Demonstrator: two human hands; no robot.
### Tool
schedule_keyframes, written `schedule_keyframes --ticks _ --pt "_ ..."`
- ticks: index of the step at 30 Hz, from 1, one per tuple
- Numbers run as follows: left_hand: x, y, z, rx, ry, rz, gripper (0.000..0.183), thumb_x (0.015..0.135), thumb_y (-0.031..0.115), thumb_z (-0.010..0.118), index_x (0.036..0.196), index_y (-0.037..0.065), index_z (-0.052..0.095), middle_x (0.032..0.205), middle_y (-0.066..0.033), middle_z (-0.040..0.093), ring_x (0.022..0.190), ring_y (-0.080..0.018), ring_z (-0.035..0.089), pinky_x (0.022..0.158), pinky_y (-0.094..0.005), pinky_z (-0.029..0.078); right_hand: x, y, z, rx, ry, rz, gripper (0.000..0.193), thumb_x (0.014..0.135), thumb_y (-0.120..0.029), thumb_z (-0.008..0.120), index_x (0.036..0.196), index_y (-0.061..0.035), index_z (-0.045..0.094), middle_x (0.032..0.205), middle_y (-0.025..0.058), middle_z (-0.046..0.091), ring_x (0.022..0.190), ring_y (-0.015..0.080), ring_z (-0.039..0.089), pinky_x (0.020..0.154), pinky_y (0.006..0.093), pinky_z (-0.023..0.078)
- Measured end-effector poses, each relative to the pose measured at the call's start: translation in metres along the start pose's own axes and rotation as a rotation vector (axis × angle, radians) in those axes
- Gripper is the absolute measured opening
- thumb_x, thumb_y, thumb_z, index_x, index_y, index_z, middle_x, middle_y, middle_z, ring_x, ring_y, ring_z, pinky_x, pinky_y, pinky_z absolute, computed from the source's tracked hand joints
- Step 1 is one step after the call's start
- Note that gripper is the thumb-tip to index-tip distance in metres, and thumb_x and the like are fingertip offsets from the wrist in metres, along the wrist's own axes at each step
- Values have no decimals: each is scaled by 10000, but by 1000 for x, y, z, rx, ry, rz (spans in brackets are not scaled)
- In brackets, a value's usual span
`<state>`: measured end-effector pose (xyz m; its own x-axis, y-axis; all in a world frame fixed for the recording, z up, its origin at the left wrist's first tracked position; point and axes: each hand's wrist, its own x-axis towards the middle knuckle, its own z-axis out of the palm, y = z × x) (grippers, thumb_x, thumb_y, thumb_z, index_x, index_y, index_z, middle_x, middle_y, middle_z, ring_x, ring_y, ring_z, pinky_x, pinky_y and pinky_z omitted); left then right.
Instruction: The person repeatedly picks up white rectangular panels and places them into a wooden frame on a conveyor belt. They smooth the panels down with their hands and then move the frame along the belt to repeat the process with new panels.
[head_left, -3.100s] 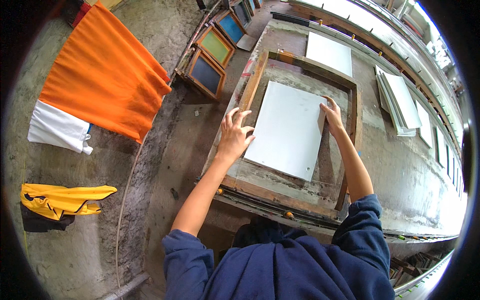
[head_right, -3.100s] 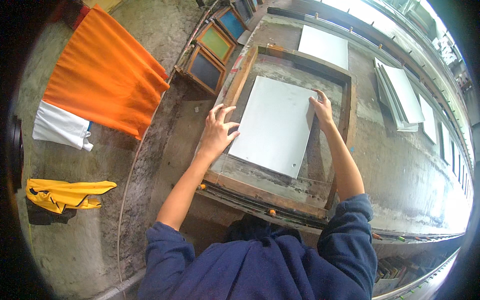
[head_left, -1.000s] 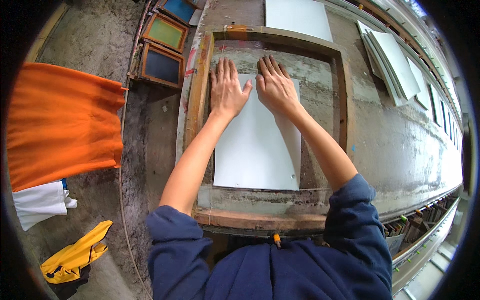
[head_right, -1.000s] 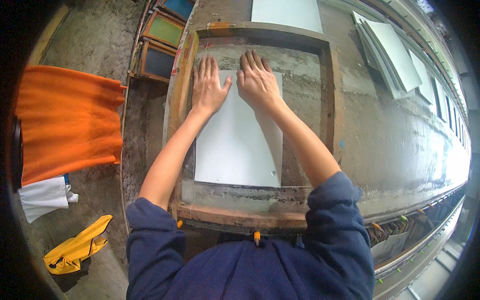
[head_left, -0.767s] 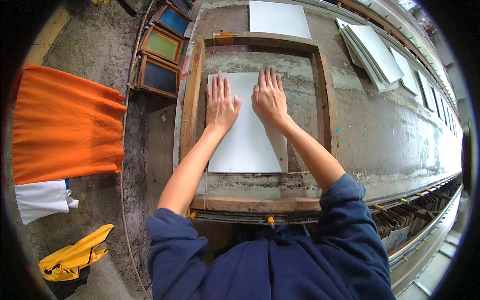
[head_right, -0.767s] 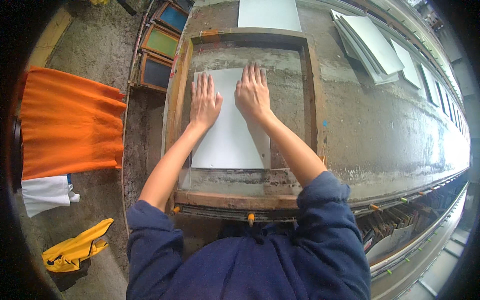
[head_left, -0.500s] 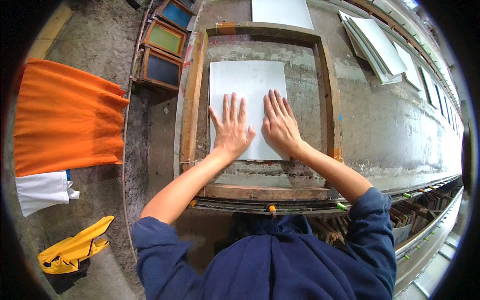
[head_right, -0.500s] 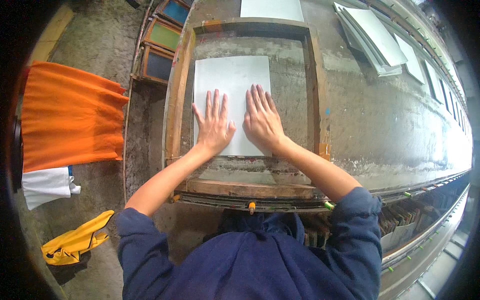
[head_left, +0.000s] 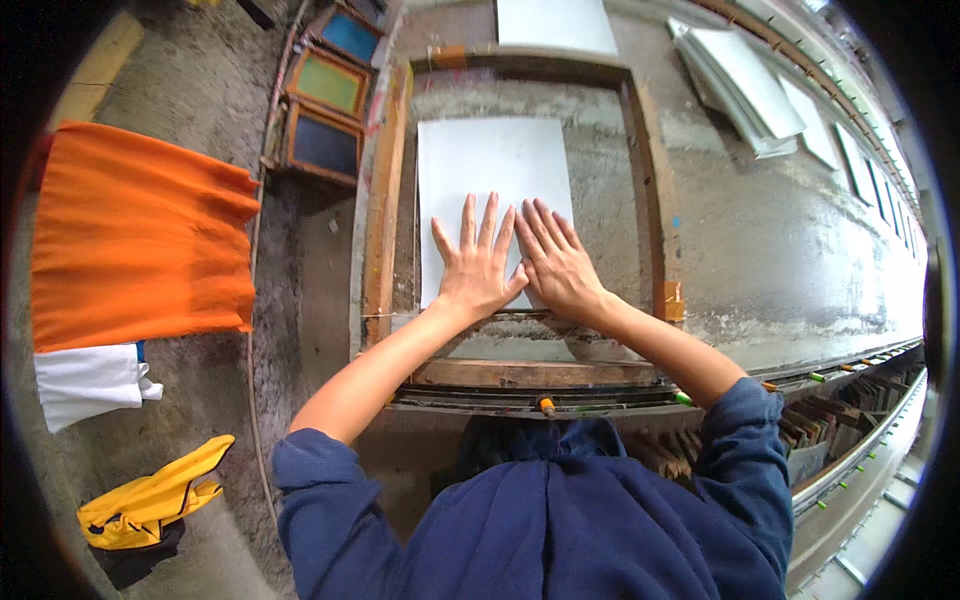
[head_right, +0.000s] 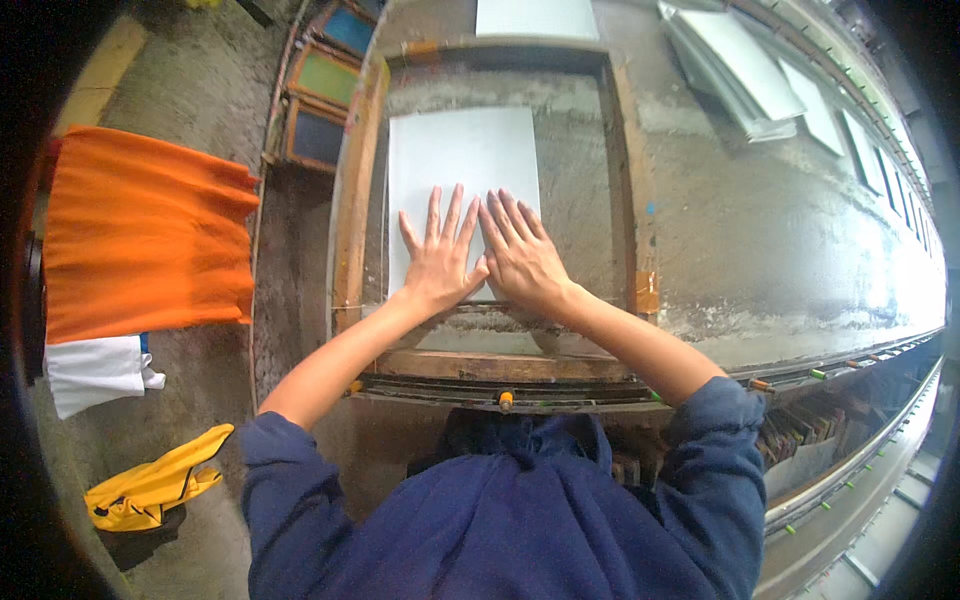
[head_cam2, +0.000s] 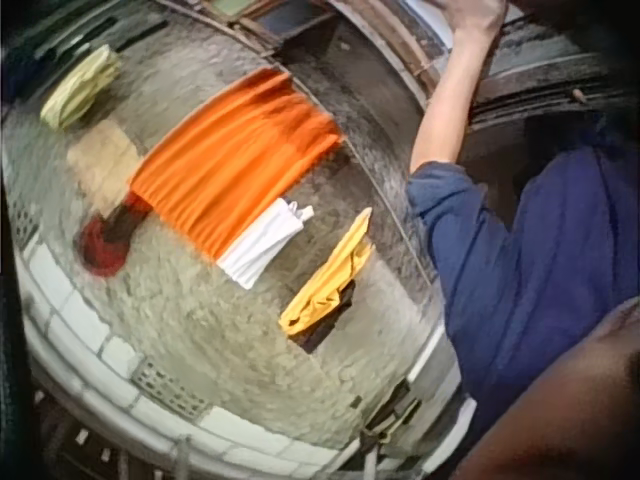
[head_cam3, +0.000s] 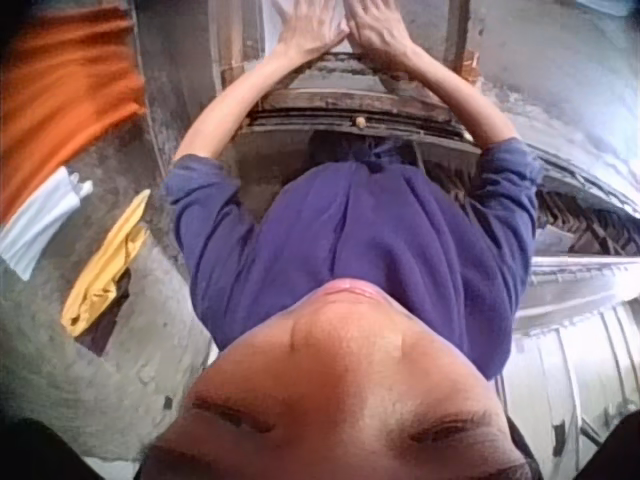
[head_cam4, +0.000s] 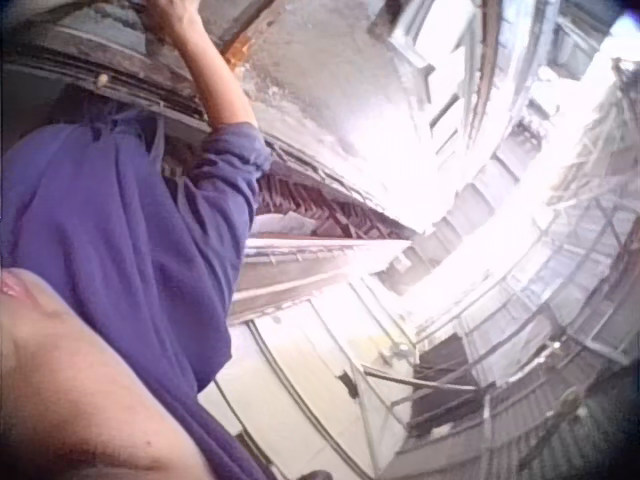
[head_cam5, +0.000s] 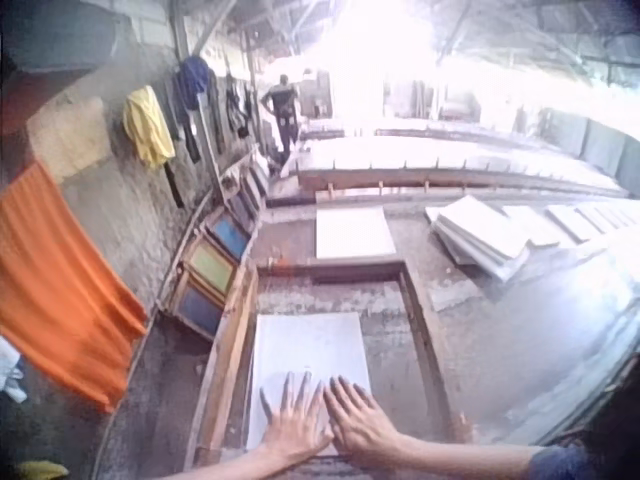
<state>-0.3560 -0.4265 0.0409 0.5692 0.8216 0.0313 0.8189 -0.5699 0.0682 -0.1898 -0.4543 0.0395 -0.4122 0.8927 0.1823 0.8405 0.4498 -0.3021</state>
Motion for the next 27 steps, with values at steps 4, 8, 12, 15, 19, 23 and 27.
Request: schedule_keyframes --ticks 4,8,12,15,19,23,27 --pt "2 -23 -24 -131 188 -137 621 799 371 560 1327 78 412 1466 -133 223 1376 -298 151 1028 -670 48 -6 34 -29 -162 69 194 640 874 -266 544 1387 -9 260 1444 239 222 1367 378 132 1100 522 124" --pt "-18 -74 -43 -46 278 -433 972 713 240 726 1434 89 92 1457 -194 192 1375 -318 135 1078 -595 67 -48 91 -66 -213 162 559 815 783 -189 627 1434 -72 149 1372 313 269 1312 429 224 1071 513 206" --pt "-19 -115 -27 -570 523 -336 792 694 -41 618 1382 139 270 1316 -212 439 1146 -366 491 930 -406 443 -51 109 -62 330 141 607 861 707 -36 578 1434 -87 119 1279 342 357 1222 439 345 1023 434 316" --pt "-5 -109 -43 -523 517 -359 768 674 -91 589 1335 197 329 1210 -230 523 1019 -398 562 822 -442 482 -57 116 -63 381 258 599 863 672 14 556 1425 -68 144 1238 333 407 1187 459 386 1011 419 333" --pt "14 -89 -102 -434 443 -283 706 664 -94 574 1279 190 375 1075 -223 590 913 -404 595 758 -459 486 -64 128 -96 445 346 543 853 676 31 556 1425 -65 160 1304 320 373 1237 425 362 1052 403 292" --pt "44 -54 -110 -334 696 -78 633 671 -68 569 1230 185 412 892 -209 618 801 -392 604 686 -453 481 -83 162 -135 413 366 546 858 698 18 600 1426 -59 152 1340 300 361 1247 382 381 1045 389 307" --pt "71 -9 -86 -439 619 -213 611 662 -78 551 1200 186 433 773 -202 604 710 -368 606 635 -460 466 -112 202 -153 413 375 518 857 686 8 598 1416 -34 152 1319 307 384 1239 396 389 1031 381 318"
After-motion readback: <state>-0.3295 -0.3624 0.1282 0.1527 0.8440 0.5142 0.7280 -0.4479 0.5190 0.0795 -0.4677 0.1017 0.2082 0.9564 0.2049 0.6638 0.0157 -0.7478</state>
